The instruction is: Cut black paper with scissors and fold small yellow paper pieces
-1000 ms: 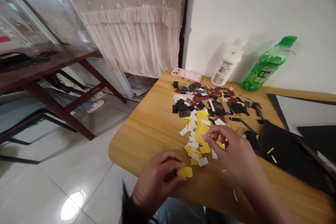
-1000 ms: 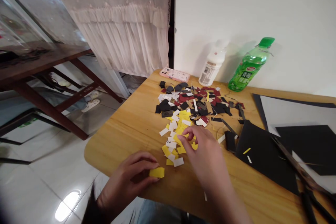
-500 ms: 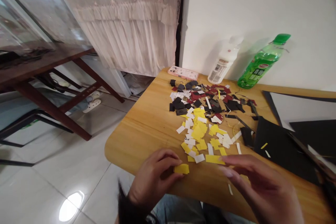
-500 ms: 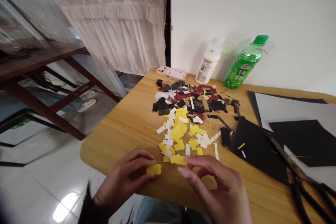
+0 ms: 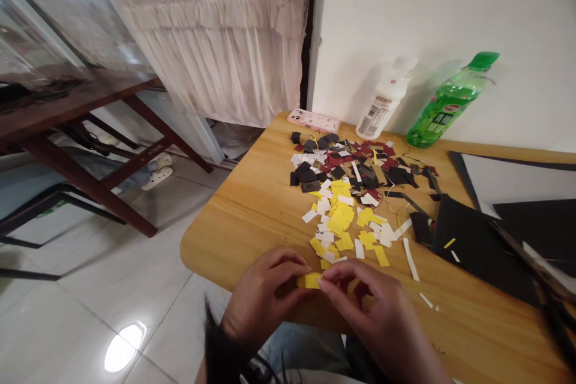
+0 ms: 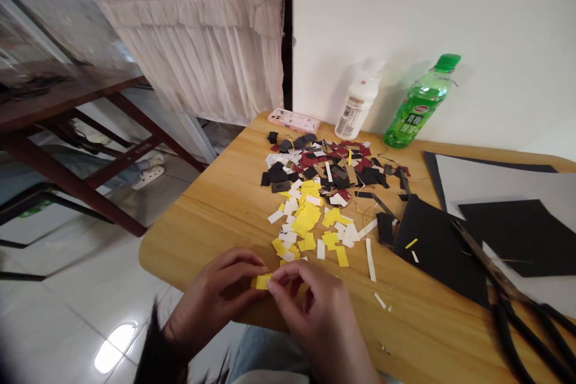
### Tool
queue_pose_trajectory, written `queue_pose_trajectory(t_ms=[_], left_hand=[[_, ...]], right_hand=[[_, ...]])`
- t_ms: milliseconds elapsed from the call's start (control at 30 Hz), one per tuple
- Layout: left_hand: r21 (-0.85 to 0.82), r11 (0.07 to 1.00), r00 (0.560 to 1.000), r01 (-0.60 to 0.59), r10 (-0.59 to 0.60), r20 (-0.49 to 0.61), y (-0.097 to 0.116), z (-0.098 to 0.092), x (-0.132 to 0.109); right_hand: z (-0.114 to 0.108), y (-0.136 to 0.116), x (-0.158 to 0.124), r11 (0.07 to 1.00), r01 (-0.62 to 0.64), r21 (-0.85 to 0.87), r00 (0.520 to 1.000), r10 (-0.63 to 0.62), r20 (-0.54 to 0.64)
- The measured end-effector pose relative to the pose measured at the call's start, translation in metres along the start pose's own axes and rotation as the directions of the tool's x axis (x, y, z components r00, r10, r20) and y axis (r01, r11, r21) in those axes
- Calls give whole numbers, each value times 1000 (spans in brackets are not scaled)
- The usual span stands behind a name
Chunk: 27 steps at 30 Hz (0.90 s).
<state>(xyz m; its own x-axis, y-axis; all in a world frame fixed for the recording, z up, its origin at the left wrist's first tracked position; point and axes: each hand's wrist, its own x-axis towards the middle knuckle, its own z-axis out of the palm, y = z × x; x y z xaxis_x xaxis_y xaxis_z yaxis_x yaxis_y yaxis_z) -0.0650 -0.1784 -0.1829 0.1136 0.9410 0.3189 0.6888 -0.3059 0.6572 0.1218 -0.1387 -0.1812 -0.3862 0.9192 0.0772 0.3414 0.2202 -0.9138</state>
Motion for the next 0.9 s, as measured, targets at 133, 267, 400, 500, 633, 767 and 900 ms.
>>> queue_pose_trajectory(t_ms=[133, 267, 400, 500, 633, 767, 900], left_hand=[[2, 1000, 1000, 2, -2, -4, 0, 1, 0], [-7, 1000, 1000, 6, -6, 0, -1, 1, 0], [-16, 1000, 1000, 6, -6, 9, 0, -1, 0], [-26, 1000, 1000, 10, -10, 16, 0, -1, 0], [-27, 1000, 1000, 16, -15, 22, 1, 0, 1], [-10, 999, 999, 36, -36, 25, 3, 0, 1], [-8, 999, 999, 35, -35, 20, 3, -1, 1]], right_hand=[[4, 3, -2, 991, 96, -96, 994, -100, -41], [-1, 5, -4, 970, 148, -191, 989, -143, 37], [-5, 2, 0, 935, 247, -255, 969, -237, 72], [-2, 1, 3, 916, 282, -284, 959, -281, 46], [2, 3, 3, 888, 314, -336, 948, -312, 59], [5, 6, -2, 862, 338, -377, 938, -342, 57], [7, 8, -5, 864, 317, -392, 943, -332, 30]])
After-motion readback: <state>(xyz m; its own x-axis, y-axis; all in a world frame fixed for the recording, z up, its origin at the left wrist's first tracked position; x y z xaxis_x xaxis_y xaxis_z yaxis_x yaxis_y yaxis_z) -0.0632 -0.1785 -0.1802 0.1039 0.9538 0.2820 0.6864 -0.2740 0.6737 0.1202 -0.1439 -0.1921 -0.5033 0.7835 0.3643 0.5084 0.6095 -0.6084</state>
